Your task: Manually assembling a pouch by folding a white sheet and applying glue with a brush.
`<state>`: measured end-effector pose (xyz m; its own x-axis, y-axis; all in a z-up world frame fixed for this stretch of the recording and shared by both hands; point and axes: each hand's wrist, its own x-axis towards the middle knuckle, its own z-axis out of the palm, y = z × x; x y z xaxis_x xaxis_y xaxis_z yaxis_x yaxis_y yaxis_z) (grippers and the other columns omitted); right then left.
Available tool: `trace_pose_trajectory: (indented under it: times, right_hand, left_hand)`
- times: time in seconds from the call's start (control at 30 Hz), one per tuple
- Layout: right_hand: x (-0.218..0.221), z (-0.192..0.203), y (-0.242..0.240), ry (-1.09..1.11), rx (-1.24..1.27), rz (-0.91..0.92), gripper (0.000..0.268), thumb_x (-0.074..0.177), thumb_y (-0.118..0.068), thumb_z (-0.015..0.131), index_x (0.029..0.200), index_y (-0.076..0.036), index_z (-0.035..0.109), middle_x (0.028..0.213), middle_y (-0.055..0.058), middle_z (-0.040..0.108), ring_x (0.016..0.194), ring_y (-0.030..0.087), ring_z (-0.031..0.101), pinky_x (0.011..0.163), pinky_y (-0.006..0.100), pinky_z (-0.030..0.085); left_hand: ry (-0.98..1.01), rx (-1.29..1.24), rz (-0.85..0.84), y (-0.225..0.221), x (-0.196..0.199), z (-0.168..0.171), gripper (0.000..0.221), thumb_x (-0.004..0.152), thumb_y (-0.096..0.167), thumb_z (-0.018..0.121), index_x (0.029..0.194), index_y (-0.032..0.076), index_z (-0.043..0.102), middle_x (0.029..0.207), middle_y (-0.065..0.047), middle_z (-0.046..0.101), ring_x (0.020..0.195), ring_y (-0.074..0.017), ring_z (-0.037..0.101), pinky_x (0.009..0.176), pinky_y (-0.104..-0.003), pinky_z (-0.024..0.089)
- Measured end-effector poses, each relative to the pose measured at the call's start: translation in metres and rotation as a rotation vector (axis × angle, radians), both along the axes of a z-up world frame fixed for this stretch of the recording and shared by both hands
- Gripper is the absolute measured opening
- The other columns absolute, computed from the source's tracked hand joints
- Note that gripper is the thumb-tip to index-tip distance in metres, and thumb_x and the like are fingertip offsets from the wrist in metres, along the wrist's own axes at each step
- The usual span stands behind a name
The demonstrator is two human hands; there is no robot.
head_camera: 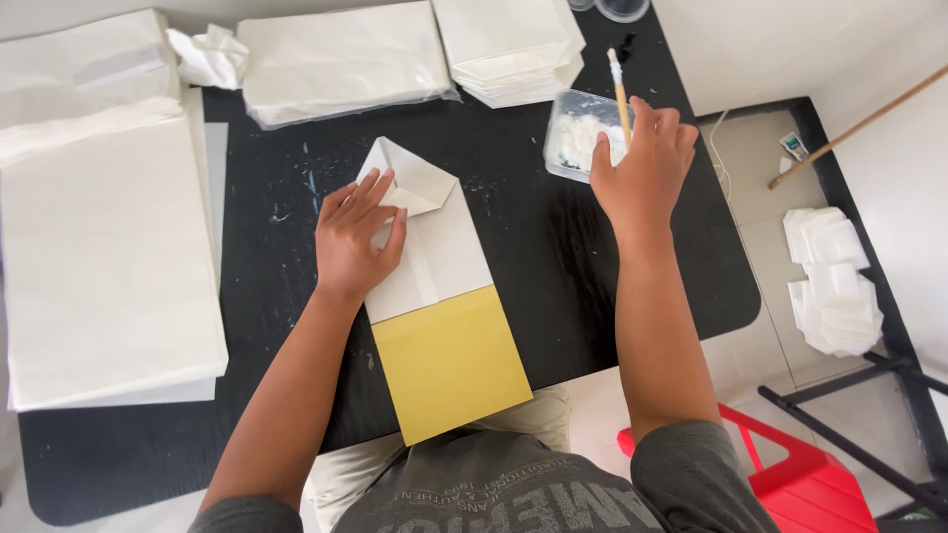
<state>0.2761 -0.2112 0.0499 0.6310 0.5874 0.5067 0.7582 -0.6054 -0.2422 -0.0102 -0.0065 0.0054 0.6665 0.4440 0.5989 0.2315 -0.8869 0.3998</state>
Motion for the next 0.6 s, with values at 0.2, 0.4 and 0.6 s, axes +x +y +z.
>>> trace_pose_trajectory:
  times: [0.2, 0.4, 0.6]
  right_hand:
    - [-0.06, 0.03, 0.053, 0.127, 0.058, 0.343, 0.036, 0.099, -0.025, 0.066, 0.131, -0.008, 0.063, 0.112, 0.011, 0.056, 0.107, 0.034, 0.05, 0.094, 0.052, 0.04]
    - [-0.11, 0.005, 0.108, 0.529, -0.175, 0.554, 0.029, 0.095, -0.032, 0.07, 0.117, -0.014, 0.064, 0.111, 0.0, 0.06, 0.081, 0.019, 0.064, 0.068, 0.037, 0.048]
    - [-0.119, -0.039, 0.121, 0.385, -0.224, 0.684, 0.049, 0.097, -0.037, 0.068, 0.136, -0.007, 0.06, 0.134, -0.002, 0.057, 0.102, 0.027, 0.051, 0.084, 0.042, 0.048]
  left_hand:
    - [0.068, -0.096, 0.146, 0.035, 0.003, 0.007, 0.018, 0.098, 0.026, 0.072, 0.101, 0.009, 0.066, 0.101, -0.005, 0.066, 0.096, -0.027, 0.063, 0.085, -0.043, 0.043]
    - [0.2, -0.236, 0.18, 0.069, 0.022, -0.013, 0.04, 0.087, 0.034, 0.078, 0.118, 0.015, 0.062, 0.113, -0.002, 0.052, 0.107, -0.0274, 0.049, 0.09, -0.042, 0.036]
    - [0.308, -0.384, 0.09, 0.08, 0.037, -0.003, 0.054, 0.083, 0.032, 0.074, 0.13, 0.017, 0.053, 0.114, 0.0, 0.054, 0.113, -0.0246, 0.045, 0.093, -0.04, 0.028]
